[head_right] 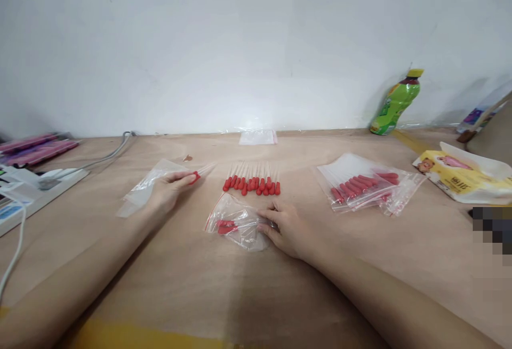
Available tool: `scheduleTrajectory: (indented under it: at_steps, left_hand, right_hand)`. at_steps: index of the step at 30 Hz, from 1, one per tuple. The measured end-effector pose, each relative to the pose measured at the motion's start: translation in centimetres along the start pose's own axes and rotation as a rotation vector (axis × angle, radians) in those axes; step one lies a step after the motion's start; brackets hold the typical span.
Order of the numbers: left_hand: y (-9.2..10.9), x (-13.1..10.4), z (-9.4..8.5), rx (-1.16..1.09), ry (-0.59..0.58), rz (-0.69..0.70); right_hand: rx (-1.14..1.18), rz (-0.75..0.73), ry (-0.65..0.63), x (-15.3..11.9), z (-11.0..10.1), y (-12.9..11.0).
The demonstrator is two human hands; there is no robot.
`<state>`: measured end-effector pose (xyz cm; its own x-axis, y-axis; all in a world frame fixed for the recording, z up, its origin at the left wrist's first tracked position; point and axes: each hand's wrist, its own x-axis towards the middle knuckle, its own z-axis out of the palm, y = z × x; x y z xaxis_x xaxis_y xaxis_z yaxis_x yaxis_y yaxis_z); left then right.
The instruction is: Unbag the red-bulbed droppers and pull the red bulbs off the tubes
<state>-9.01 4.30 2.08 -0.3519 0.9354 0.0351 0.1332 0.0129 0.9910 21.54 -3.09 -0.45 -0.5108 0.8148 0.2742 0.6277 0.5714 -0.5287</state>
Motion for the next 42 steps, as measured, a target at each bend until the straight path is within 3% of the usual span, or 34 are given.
scheduleTrajectory:
  at_steps: [4, 7, 14, 20, 22, 26, 30, 33, 37, 42]
  left_hand:
    - [-0.8, -1.7, 3.7, 0.166, -0.12, 0.128]
    - [-1.1, -2.0, 5.1, 0.253, -0.166, 0.2]
    - [-2.2, -1.3, 5.2, 0.46, -0.114, 0.401]
    - [-1.9, -3.0, 4.4, 0.402, -0.047, 0.467]
    - [-1.5, -4.4, 3.8, 0.379, -0.138, 0.553]
    - [-0.7, -6.9, 2.5, 0.341, -0.506, 0.724]
    - [-0.2, -7.8, 2.3, 0.348, -0.781, 0.732]
    - [0.2, -7.8, 2.6, 0.414, -0.879, 0.656]
    - [0.7, -7.6, 2.9, 0.485, -0.985, 0.752]
    - [0.4, -7.8, 3.2, 0.488, -0.902, 0.865]
  right_hand:
    - [-0.028, 0.025, -0.001, 0.0, 0.0, -0.1]
    - [-0.028, 0.023, -0.008, 0.0, -0.2, -0.1]
    - [-0.073, -0.002, -0.082, 0.3, -1.8, -0.4]
    - [-0.105, -0.018, -0.044, 0.3, -2.5, 0.2]
    - [-0.101, -0.027, -0.014, 0.3, -2.3, 0.5]
    - [-0.106, -0.029, 0.037, 0.3, -1.9, 0.6]
    - [-0.157, -0.006, 0.111, 0.3, -1.8, 0.1]
    - [-0.192, -0.034, 0.155, 0.2, -1.6, 0.1]
    - [-0.224, -0.066, 0.186, -0.1, -0.8, 0.9]
    - [-0.197, -0.069, 0.233, -0.3, -0.2, 1.6]
